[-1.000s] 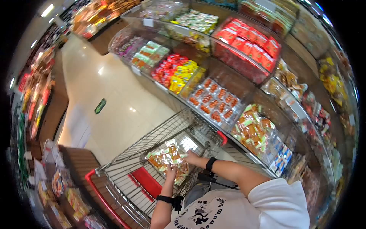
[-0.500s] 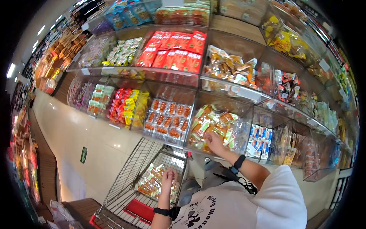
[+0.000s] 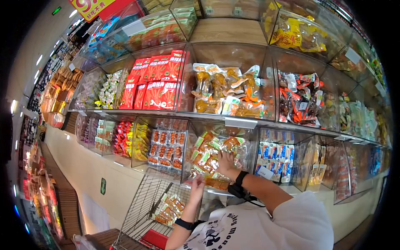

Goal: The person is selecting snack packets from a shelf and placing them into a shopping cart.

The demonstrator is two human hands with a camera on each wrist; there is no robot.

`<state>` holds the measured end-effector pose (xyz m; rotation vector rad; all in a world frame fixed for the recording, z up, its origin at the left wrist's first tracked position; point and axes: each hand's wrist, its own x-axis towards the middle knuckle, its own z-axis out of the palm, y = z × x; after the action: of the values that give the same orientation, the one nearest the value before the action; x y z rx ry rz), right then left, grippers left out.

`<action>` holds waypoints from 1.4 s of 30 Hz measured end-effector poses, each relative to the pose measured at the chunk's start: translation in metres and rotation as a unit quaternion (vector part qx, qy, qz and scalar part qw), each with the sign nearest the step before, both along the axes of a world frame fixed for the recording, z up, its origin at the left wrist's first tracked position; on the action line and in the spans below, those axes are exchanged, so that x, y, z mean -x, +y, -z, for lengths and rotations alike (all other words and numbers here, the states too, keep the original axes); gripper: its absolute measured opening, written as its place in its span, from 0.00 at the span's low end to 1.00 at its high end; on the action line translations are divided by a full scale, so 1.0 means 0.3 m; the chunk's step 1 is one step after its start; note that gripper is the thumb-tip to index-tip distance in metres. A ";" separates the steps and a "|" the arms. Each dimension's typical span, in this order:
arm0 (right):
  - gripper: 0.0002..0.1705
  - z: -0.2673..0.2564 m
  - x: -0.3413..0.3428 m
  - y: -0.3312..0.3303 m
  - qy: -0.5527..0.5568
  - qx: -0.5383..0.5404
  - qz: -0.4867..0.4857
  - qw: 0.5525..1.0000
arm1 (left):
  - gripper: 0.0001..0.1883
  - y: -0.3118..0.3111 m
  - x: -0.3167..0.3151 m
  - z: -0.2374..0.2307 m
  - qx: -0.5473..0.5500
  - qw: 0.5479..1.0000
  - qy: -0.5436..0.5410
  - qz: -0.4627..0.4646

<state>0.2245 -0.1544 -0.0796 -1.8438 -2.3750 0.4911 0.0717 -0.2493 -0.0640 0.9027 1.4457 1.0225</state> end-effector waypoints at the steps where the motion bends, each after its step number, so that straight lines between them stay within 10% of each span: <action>1: 0.42 -0.001 -0.006 0.021 0.009 0.021 -0.005 1.000 | 0.19 0.005 0.002 0.014 0.014 0.999 0.028 -0.007; 7: 0.33 0.031 -0.044 0.107 0.073 0.176 -0.052 0.980 | 0.20 0.016 -0.006 0.023 -0.023 0.997 0.074 -0.018; 17: 0.33 -0.113 -0.064 0.061 0.175 0.034 -0.032 0.983 | 0.16 -0.199 0.214 -0.061 0.049 0.990 -0.129 -0.017; 22: 0.30 -0.422 0.100 -0.035 0.268 0.206 -0.030 0.941 | 0.16 -0.425 0.343 -0.082 0.076 0.984 -0.138 -0.087; 29: 0.31 -0.273 0.566 -0.398 0.442 0.426 -0.157 0.773 | 0.21 -0.555 0.423 -0.157 0.036 0.959 -0.223 -0.172; 31: 0.29 -0.199 0.682 -0.521 0.402 0.364 -0.133 0.830 | 0.20 -0.583 0.464 -0.163 0.043 0.966 -0.111 -0.229; 33: 0.30 -0.143 0.767 -0.592 0.436 0.538 -0.006 0.721 | 0.20 -0.622 0.523 -0.110 0.055 0.951 -0.081 -0.295; 38: 0.31 0.218 0.803 -0.749 0.295 0.436 -0.025 0.850 | 0.23 -0.741 0.680 0.200 0.045 0.978 0.112 -0.173; 42: 0.34 0.165 0.781 -0.724 0.161 0.527 0.011 0.834 | 0.29 -0.744 0.691 0.227 0.308 0.916 0.244 -0.082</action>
<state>-0.0098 -0.3715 -0.1291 -1.7852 -1.9179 2.2380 -0.1356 -0.4724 -0.1322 0.5877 2.1314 0.3948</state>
